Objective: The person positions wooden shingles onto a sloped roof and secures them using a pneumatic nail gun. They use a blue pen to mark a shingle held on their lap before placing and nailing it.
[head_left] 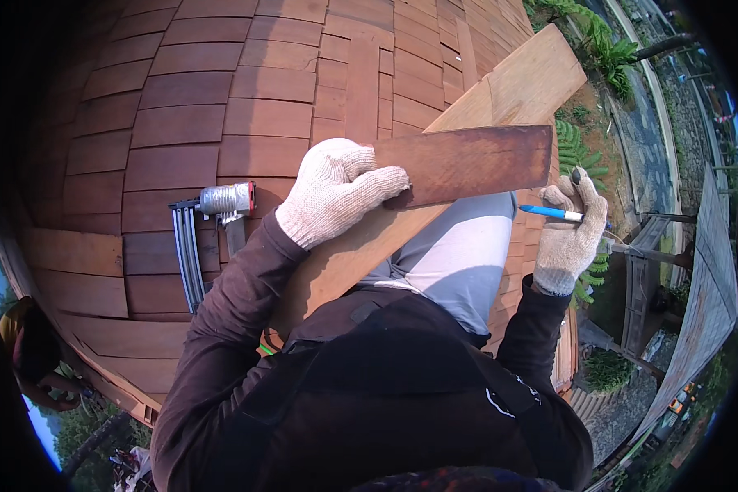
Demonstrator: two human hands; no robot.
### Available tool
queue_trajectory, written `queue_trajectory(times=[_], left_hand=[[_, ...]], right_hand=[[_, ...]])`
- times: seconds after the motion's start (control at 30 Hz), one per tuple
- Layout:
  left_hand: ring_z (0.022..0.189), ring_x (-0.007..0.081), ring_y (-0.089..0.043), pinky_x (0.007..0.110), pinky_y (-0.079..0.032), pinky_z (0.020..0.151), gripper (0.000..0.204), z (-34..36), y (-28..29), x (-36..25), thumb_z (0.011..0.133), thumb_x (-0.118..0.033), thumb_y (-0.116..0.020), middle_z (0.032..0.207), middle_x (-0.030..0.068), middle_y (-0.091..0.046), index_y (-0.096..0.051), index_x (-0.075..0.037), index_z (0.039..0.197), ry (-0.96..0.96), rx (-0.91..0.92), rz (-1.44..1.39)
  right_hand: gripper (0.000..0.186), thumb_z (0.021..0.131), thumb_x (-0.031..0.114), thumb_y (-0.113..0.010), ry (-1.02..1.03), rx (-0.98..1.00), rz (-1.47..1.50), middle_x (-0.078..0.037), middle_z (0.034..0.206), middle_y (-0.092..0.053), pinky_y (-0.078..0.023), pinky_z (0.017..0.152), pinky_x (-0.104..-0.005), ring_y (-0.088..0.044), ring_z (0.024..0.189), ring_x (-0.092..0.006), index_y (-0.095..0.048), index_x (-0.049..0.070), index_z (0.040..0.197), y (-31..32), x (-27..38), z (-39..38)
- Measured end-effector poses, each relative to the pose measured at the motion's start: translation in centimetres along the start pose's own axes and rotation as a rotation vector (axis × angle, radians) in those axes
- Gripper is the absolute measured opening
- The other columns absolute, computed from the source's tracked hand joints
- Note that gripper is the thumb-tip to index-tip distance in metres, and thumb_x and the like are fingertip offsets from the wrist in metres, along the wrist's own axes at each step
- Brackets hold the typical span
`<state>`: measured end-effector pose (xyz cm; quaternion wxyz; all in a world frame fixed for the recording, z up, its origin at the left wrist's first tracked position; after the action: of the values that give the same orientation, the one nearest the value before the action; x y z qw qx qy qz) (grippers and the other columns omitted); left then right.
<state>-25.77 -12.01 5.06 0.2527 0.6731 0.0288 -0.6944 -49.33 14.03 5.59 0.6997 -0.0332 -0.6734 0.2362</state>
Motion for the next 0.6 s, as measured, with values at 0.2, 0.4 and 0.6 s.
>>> queue_trajectory(times=[0.2, 0.4, 0.6], left_hand=[[0.06, 0.0281, -0.061, 0.038, -0.048, 0.06, 0.022, -0.3, 0.3, -0.4, 0.094, -0.027, -0.067, 0.068, 0.0123, -0.065, -0.077, -0.009, 0.088, -0.128, -0.095, 0.058], [0.057, 0.0282, -0.058, 0.039, -0.046, 0.059, 0.026, -0.4, 0.4, -0.8, 0.093, -0.029, -0.071, 0.064, 0.0152, -0.06, -0.075, -0.005, 0.083, -0.07, -0.104, 0.063], [0.053, 0.0309, -0.056, 0.04, -0.045, 0.055, 0.029, -0.3, -0.1, -1.7, 0.091, -0.031, -0.073, 0.06, 0.0155, -0.056, -0.073, -0.005, 0.078, -0.163, -0.154, 0.103]], right_hand=[[0.039, 0.108, 0.027, -0.055, 0.008, 0.012, -0.631, -0.016, 0.113, -0.072, -0.059, 0.082, -0.0354, -0.07, 0.09, -0.0216, -0.07, -0.005, 0.123, 1.4, -1.1, -1.1], [0.067, 0.11, 0.055, -0.041, 0.345, -0.099, -0.775, -0.014, 0.114, -0.073, -0.053, 0.064, -0.0294, -0.065, 0.083, -0.016, -0.071, -0.004, 0.123, 0.8, 4.8, 0.0], [0.071, 0.108, 0.057, -0.045, 0.419, 0.251, -0.465, -0.02, 0.116, -0.073, -0.054, 0.064, -0.0267, -0.068, 0.077, -0.0175, -0.069, -0.008, 0.123, -4.9, 9.9, -1.2]])
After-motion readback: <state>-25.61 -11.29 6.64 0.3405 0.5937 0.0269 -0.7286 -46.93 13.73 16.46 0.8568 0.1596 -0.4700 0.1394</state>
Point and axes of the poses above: each hand's wrist, its own z-axis towards the middle knuckle, its own y-axis out of the back of the hand, x = y × z, the point moved 4 cm from there along z, towards the middle knuckle
